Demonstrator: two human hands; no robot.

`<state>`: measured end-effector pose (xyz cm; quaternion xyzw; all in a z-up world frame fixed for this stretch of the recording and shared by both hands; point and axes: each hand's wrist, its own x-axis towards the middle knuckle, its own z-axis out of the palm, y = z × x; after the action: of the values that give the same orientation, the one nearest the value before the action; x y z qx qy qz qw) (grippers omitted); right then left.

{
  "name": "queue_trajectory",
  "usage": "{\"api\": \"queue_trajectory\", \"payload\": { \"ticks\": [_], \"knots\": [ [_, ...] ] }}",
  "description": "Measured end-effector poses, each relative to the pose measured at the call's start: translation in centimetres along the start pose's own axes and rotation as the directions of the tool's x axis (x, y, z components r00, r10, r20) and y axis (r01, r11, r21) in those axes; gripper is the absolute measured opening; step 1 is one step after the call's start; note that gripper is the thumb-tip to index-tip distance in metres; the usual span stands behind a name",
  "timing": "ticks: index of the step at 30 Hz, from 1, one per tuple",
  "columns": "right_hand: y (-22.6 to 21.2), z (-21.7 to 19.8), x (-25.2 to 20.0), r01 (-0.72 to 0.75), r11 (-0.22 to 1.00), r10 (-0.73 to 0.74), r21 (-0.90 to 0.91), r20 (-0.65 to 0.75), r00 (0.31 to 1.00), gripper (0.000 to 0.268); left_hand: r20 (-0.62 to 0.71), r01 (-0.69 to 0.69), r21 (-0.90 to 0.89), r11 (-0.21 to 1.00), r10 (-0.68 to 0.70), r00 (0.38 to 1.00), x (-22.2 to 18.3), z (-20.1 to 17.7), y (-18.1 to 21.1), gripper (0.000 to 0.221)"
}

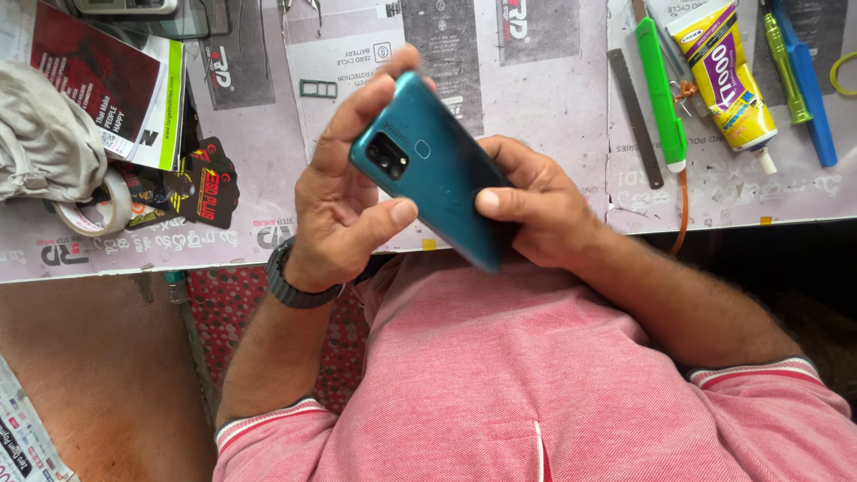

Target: The person uses a green plastic tool to pry and separate the screen from the smartphone frame. They then switch to a metal spudger to carefully lift and detach the display assembly from the device body. The person rotates the phone to work on different edges and inspects the separation progress.

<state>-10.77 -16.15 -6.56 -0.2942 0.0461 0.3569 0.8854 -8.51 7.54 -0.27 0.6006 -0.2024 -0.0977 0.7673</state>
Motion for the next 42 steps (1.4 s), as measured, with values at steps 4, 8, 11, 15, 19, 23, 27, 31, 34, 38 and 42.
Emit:
{"api": "queue_trajectory", "payload": {
  "ticks": [4, 8, 11, 15, 19, 23, 27, 31, 34, 38, 42],
  "knots": [
    [-0.4, -0.2, 0.4, -0.129, 0.973, 0.115, 0.194, 0.080, 0.990, 0.049, 0.004, -0.017, 0.027, 0.999, 0.017, 1.000, 0.5, 0.0, -0.6, 0.055],
    [-0.4, -0.7, 0.6, -0.163, 0.969, 0.147, 0.186, 0.098, 0.984, 0.048, -0.074, -0.019, 0.109, 0.994, 0.027, 0.997, -0.5, 0.2, -1.9, 0.054],
    [-0.1, -0.9, 0.8, -0.171, 0.966, 0.149, 0.195, 0.121, 0.981, 0.045, -0.088, -0.032, 0.177, 0.984, 0.049, 0.995, -0.8, 0.0, -2.2, 0.057],
    [0.0, -1.0, 0.9, -0.179, 0.967, 0.161, 0.180, 0.109, 0.981, 0.046, -0.085, -0.050, 0.257, 0.965, 0.074, 0.994, -0.8, 0.1, -2.0, 0.057],
    [-0.1, -1.0, 1.0, -0.187, 0.966, 0.170, 0.176, 0.108, 0.980, 0.045, -0.100, -0.045, 0.265, 0.963, 0.073, 0.992, -0.8, 0.3, -1.9, 0.056],
    [-0.4, -0.8, 1.1, -0.225, 0.961, 0.214, 0.160, 0.082, 0.973, 0.047, -0.111, -0.048, 0.294, 0.955, 0.084, 0.990, -0.8, 0.2, -2.0, 0.054],
    [-0.5, -0.8, 1.2, -0.255, 0.947, 0.234, 0.194, 0.127, 0.964, 0.047, -0.127, -0.035, 0.297, 0.954, 0.076, 0.989, -0.8, 0.1, -2.4, 0.049],
    [-0.5, -0.8, 1.3, -0.252, 0.950, 0.231, 0.186, 0.131, 0.964, 0.048, -0.138, -0.021, 0.301, 0.954, 0.065, 0.988, -0.8, 0.1, -2.3, 0.047],
    [-0.5, -0.8, 1.4, -0.257, 0.946, 0.233, 0.196, 0.140, 0.962, 0.047, -0.150, -0.002, 0.280, 0.960, 0.045, 0.988, -0.9, 0.2, -2.3, 0.047],
    [-0.9, -0.2, 1.6, -0.247, 0.953, 0.217, 0.176, 0.175, 0.960, 0.050, -0.164, 0.012, 0.265, 0.964, 0.033, 0.986, -0.8, 0.2, -2.4, 0.047],
    [-1.2, 0.1, 1.5, -0.250, 0.954, 0.222, 0.163, 0.172, 0.960, 0.051, -0.185, 0.031, 0.263, 0.964, 0.019, 0.982, -0.9, 0.1, -2.7, 0.047]
  ]
}}
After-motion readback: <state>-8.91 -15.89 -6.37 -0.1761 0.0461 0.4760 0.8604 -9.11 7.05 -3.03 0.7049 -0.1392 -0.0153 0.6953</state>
